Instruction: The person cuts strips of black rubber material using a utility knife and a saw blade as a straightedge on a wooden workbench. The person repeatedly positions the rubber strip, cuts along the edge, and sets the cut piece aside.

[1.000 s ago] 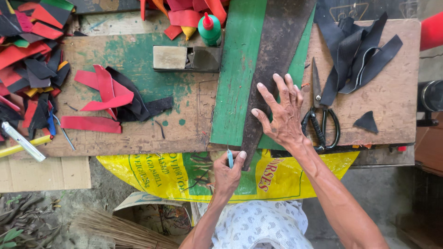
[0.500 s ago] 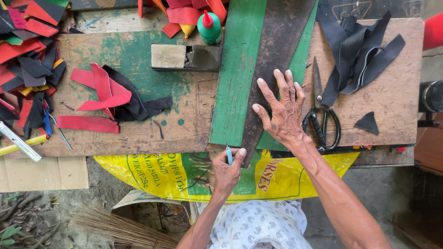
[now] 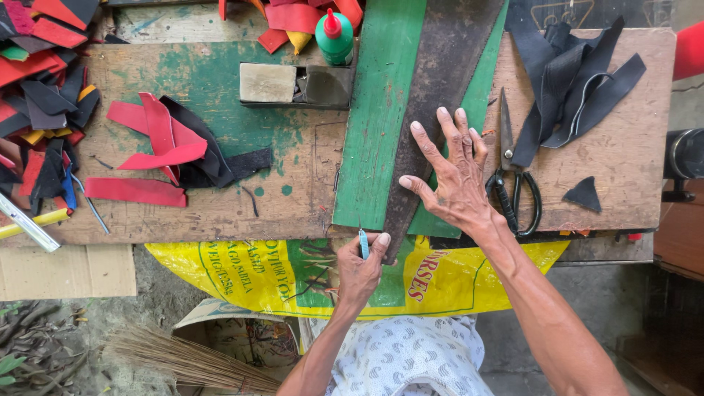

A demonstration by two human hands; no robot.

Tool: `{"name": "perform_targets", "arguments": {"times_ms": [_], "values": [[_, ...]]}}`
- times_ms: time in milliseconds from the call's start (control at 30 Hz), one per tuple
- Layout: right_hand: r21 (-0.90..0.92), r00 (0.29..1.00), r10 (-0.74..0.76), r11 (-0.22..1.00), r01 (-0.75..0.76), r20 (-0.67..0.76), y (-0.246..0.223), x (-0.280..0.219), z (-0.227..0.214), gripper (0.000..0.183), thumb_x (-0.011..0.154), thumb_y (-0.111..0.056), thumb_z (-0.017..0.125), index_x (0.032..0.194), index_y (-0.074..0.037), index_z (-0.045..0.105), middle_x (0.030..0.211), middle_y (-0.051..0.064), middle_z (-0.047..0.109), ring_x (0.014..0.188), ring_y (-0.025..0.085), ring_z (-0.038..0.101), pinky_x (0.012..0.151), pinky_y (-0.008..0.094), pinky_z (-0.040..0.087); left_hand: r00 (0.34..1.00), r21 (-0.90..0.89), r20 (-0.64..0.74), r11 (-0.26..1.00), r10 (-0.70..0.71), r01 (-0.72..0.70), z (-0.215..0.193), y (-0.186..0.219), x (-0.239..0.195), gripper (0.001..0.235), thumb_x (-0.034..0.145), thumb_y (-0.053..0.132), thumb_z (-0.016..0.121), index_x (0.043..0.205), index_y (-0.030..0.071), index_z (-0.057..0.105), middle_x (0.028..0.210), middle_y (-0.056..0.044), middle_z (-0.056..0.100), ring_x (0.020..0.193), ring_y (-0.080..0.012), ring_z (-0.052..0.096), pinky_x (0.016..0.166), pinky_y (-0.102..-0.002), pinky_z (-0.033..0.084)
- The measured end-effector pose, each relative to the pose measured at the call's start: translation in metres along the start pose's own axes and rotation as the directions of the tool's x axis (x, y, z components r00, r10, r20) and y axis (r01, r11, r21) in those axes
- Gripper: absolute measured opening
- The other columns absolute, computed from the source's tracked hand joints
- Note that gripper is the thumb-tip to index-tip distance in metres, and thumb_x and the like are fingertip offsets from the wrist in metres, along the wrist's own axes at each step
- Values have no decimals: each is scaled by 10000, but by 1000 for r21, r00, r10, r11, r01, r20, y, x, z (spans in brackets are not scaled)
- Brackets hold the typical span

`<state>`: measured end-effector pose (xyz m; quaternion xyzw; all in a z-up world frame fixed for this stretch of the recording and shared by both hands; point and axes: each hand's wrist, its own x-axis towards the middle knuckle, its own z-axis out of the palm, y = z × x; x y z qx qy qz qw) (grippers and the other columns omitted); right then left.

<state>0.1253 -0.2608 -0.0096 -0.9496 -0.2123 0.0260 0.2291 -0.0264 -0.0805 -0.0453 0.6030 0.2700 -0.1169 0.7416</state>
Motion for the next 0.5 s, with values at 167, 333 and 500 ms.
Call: {"name": "perform_targets", "arguments": {"times_ms": [167,333,500], "values": [[-7,1000,-1,1000,1,-5,0,1,0,816,941,-594,660,1623,-233,396,1687,212,216,1572,426,149,1240,558,104,997,-22,-1,997,-80,80,0,2,1,335,949,302,712,922,-31,742,632,-11,675,458,-39,459,401,-234,330],[-1,1000,-1,1000,1,-3,-2,1,0,806,948,-583,653,1624,-232,391,1690,212,212,1573,432,150,1242,563,110,998,3,-32,999,-44,44,1,2,-3,327,953,296,727,943,-29,762,653,-9,680,501,-22,484,432,-222,345],[-27,1000,-11,1000,11,-5,-4,3,-1,799,962,-562,640,1634,-227,365,1692,220,201,1573,439,149,1241,570,114,998,2,-55,1000,-14,14,6,4,-3,337,953,304,737,943,-33,759,665,-16,685,523,-19,494,459,-214,372]]}}
